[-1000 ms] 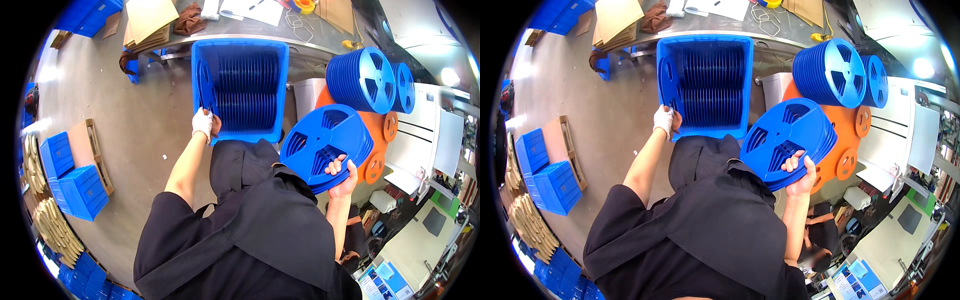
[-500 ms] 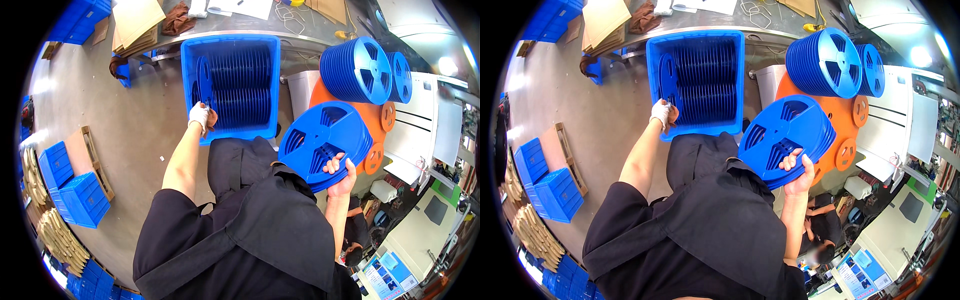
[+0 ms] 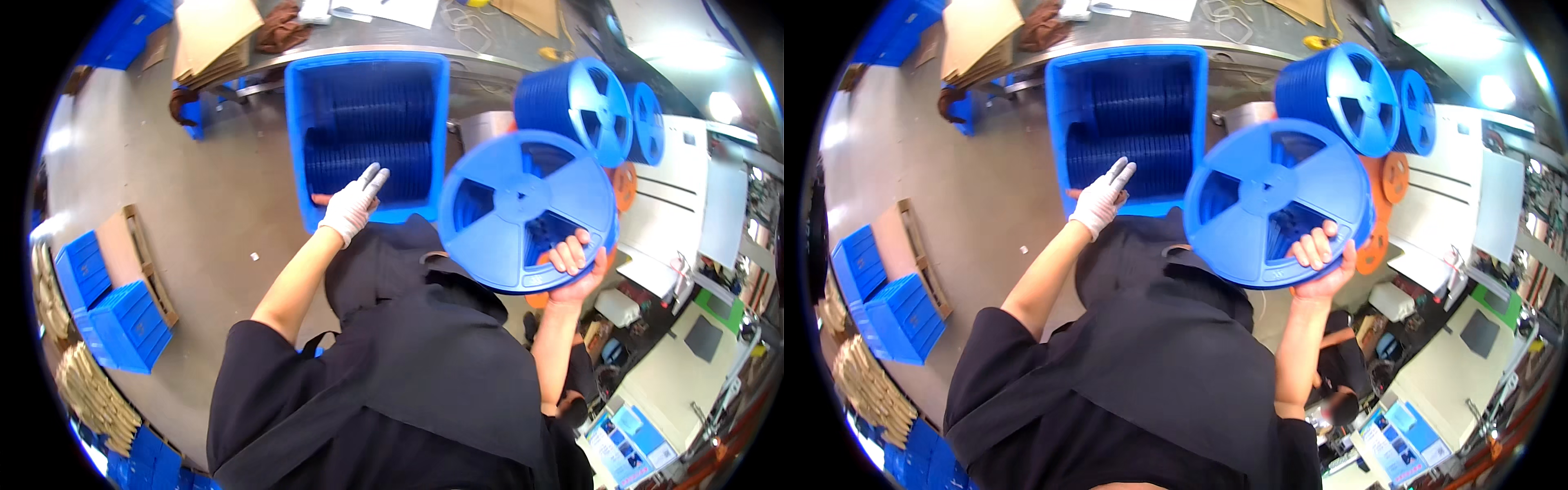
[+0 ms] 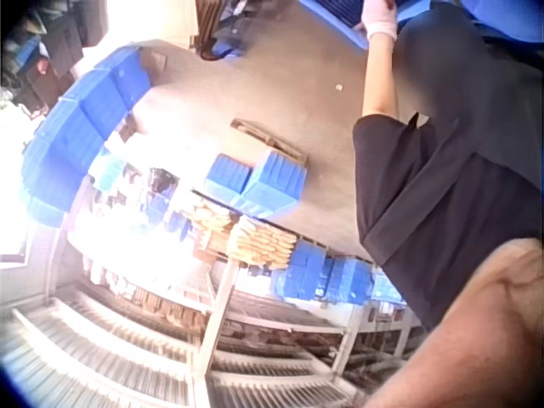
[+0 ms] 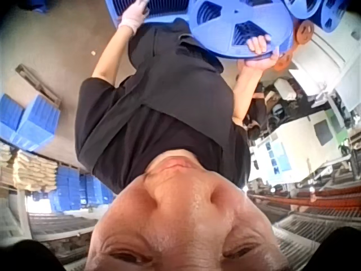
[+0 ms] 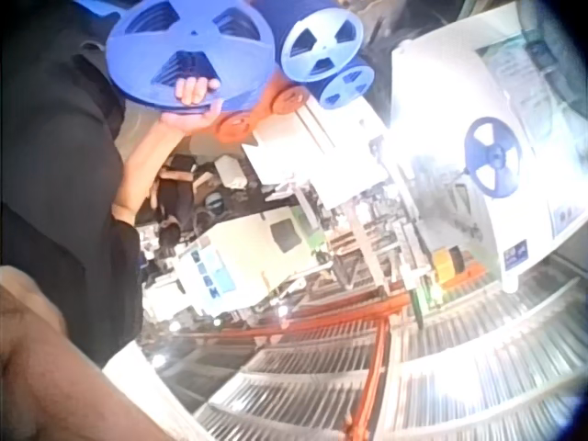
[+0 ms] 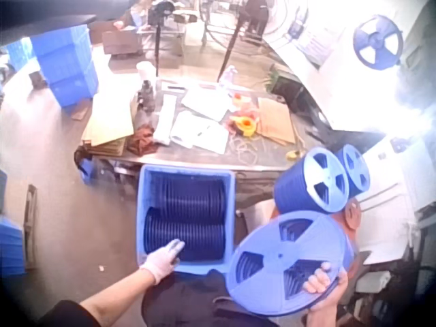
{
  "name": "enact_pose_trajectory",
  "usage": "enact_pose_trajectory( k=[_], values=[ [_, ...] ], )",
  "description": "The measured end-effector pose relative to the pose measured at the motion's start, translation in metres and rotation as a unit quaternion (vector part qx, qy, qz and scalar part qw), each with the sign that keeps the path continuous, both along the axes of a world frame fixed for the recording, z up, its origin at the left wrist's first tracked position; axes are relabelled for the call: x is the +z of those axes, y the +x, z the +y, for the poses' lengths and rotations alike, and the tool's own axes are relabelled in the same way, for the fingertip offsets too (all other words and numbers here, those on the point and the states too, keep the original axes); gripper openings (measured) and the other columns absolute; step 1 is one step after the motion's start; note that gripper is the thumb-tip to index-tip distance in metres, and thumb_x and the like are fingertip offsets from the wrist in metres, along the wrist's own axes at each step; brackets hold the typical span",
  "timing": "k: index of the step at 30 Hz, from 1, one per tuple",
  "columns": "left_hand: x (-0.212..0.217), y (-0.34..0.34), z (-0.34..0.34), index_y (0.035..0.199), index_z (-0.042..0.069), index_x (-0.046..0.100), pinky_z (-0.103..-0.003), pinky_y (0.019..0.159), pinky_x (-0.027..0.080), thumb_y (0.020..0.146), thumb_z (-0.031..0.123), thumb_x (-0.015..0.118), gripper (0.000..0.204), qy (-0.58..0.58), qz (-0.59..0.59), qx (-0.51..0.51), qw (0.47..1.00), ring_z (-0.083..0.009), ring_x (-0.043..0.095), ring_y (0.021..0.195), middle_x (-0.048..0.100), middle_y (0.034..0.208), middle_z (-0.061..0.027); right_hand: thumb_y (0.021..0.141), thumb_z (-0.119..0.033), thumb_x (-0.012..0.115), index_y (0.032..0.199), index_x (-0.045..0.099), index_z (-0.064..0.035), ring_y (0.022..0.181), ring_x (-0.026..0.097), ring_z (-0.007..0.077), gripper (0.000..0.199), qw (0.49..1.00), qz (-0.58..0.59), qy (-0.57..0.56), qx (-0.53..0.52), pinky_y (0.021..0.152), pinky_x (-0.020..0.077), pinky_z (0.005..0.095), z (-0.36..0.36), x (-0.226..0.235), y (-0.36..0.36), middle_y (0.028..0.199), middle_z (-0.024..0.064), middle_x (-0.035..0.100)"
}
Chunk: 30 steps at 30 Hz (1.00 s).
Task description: The person wipes the surface of blue plastic reels with a brown cloth. They pick up each reel from a blue bin, wipe it, and place it into a yellow cloth bag. The person repeats this process for multiple reels throughout the clip.
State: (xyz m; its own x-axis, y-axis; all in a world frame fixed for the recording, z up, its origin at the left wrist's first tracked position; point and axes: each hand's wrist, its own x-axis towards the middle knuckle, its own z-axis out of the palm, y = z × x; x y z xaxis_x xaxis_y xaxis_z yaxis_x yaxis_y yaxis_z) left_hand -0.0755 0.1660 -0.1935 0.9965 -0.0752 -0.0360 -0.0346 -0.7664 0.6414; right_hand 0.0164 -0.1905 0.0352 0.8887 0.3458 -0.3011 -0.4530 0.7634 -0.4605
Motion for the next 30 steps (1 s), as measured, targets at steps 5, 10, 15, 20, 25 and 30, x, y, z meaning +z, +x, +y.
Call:
enact_pose_trajectory(
  k=[5, 10, 15, 20, 25, 30],
  values=[
    [0.09, 0.033, -0.049, 0.133, 0.023, 0.049, -0.037, 0.062, 0.054, 0.076, 0.008, 0.059, 0.06, 0.06, -0.146, -0.217, 0.963, -0.0246, 0.061, 0.074, 0.046, 0.14, -0.0137, 0.089, -0.031, 0.063, 0.092, 0.045, -0.009, 0.047, 0.043, 0.0077, 0.029, 0.995, -0.045, 0.082, 0.044, 0.052, 0.0355, 0.0249, -0.004, -0.005, -0.005, 0.058, -0.004, 0.041],
    [0.11, 0.039, -0.044, 0.114, 0.013, 0.059, -0.036, 0.063, 0.053, 0.074, 0.011, 0.057, 0.04, 0.098, -0.153, -0.227, 0.957, -0.0223, 0.06, 0.073, 0.054, 0.13, -0.0098, 0.089, -0.034, 0.062, 0.092, 0.046, -0.0088, 0.047, 0.045, 0.0081, 0.03, 0.986, -0.089, 0.12, 0.07, 0.052, 0.0385, 0.0246, -0.003, -0.012, -0.007, 0.057, -0.0043, 0.044],
    [0.1, 0.034, -0.035, 0.113, 0.008, 0.059, -0.037, 0.066, 0.052, 0.072, 0.008, 0.058, 0.041, 0.095, -0.163, -0.231, 0.954, -0.0226, 0.06, 0.075, 0.053, 0.131, -0.0137, 0.089, -0.033, 0.065, 0.094, 0.046, -0.0077, 0.049, 0.046, 0.0079, 0.032, 0.987, -0.073, 0.122, 0.076, 0.053, 0.0393, 0.0247, 0.004, -0.01, 0.001, 0.06, -0.0037, 0.046],
    [0.11, 0.03, -0.023, 0.113, 0.007, 0.056, -0.038, 0.067, 0.052, 0.072, 0.006, 0.06, 0.042, 0.021, -0.13, -0.252, 0.959, -0.0265, 0.061, 0.079, 0.052, 0.132, -0.0125, 0.09, -0.044, 0.06, 0.116, 0.047, -0.0026, 0.078, 0.057, 0.0182, 0.051, 0.998, -0.035, 0.006, 0.058, 0.072, 0.0471, 0.034, 0.0, -0.012, 0.002, 0.089, 0.0067, 0.057],
    [0.088, -0.001, -0.017, 0.111, 0.003, 0.06, -0.029, 0.082, 0.048, 0.083, -0.002, 0.057, 0.029, -0.477, 0.157, -0.048, 0.863, -0.0157, 0.061, 0.088, 0.066, 0.099, -0.0053, 0.094, -0.039, 0.052, 0.124, 0.052, 0.0035, 0.084, 0.06, 0.0237, 0.052, 0.995, 0.024, -0.091, 0.016, 0.079, 0.0494, 0.039, 0.008, -0.019, -0.001, 0.1, 0.0123, 0.063],
    [0.087, -0.016, 0.007, 0.108, 0.004, 0.06, -0.031, 0.089, 0.048, 0.086, 0.013, 0.065, 0.024, -0.648, 0.281, 0.115, 0.699, -0.0172, 0.061, 0.096, 0.066, 0.104, -0.0087, 0.093, -0.034, 0.054, 0.12, 0.053, -0.0001, 0.07, 0.044, 0.0131, 0.043, 0.989, 0.082, -0.119, -0.014, 0.069, 0.0405, 0.0297, 0.012, -0.025, -0.014, 0.077, 0.001, 0.048]
  ],
)
